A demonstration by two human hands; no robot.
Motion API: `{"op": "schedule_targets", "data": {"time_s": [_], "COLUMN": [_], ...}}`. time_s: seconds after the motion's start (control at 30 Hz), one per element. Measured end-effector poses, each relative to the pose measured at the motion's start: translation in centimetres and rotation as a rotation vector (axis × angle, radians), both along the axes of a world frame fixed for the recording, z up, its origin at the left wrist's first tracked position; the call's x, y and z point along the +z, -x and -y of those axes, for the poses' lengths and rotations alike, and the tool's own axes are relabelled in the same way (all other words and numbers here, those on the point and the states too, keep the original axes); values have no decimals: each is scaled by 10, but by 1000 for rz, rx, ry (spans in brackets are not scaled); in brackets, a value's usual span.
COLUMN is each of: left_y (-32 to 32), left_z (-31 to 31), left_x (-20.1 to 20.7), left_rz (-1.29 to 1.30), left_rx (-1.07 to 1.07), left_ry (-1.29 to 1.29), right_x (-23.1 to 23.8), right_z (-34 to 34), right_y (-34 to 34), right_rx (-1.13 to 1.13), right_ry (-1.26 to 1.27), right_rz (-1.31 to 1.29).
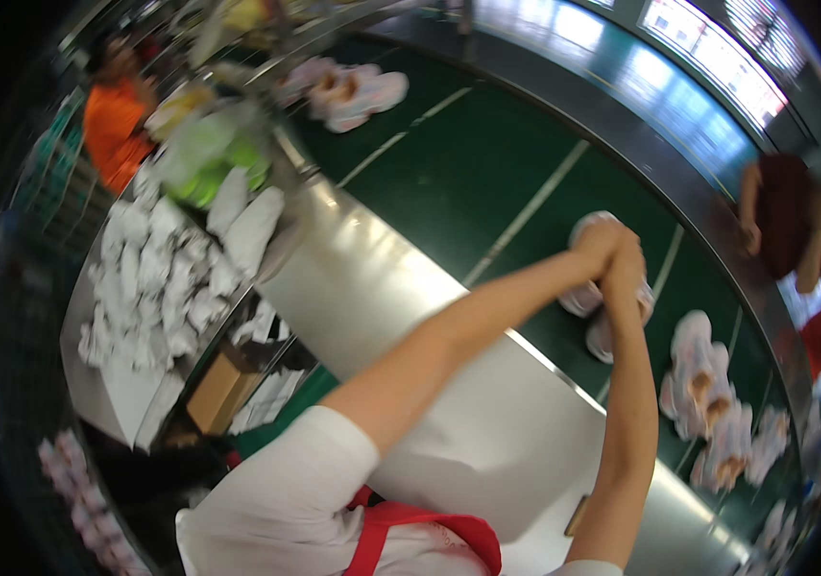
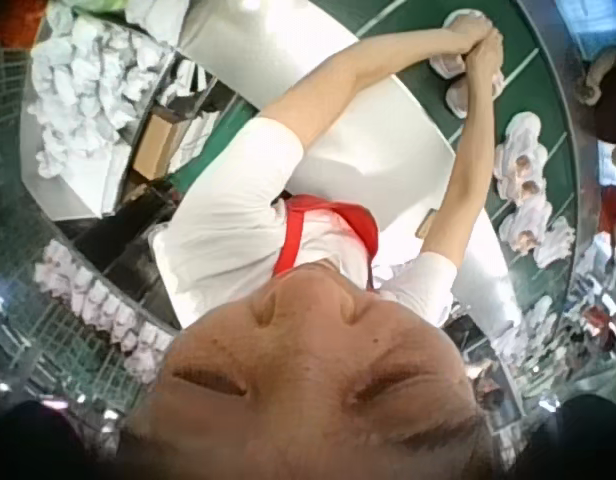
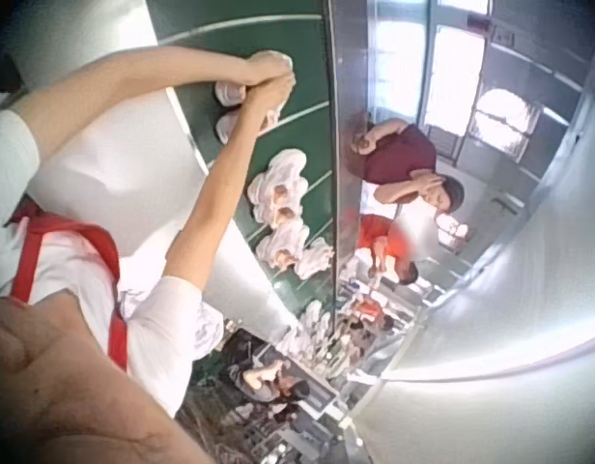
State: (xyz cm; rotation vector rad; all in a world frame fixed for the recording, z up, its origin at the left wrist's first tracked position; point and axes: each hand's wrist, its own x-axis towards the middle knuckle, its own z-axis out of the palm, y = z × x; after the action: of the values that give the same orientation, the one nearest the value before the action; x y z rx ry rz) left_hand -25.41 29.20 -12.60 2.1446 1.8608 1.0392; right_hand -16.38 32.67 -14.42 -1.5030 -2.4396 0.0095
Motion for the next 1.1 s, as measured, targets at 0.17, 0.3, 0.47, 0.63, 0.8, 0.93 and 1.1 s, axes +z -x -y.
{"op": "schedule_targets", "data": {"time_s": [0.17, 0.3, 0.47, 0.63, 0.8, 0.93, 1.1], "left_y": [10, 34, 95, 129, 157, 227, 338], "left_z": [-1, 55, 291, 496, 634, 663, 646], "left_x": [-4, 12, 77, -11, -205, -259, -278], "left_rz": [13, 28, 649, 639, 741, 419, -6], "left_rx": [181, 81, 85, 735, 1138, 1220, 1163], "left_ry": [68, -235, -276, -154, 234, 363, 1046], "right_x": [3, 57, 153, 150, 95, 84, 79], "right_z": [2, 20, 198, 326, 372, 377, 377], "right_y": [-3, -19, -28, -54, -46, -49, -53], "right_rx": [139, 367, 454, 613, 642, 684, 602], "right_ry": [-103, -109, 127, 145, 176, 15, 49], "right_rz": [14, -73, -627, -477, -289, -139, -150]}}
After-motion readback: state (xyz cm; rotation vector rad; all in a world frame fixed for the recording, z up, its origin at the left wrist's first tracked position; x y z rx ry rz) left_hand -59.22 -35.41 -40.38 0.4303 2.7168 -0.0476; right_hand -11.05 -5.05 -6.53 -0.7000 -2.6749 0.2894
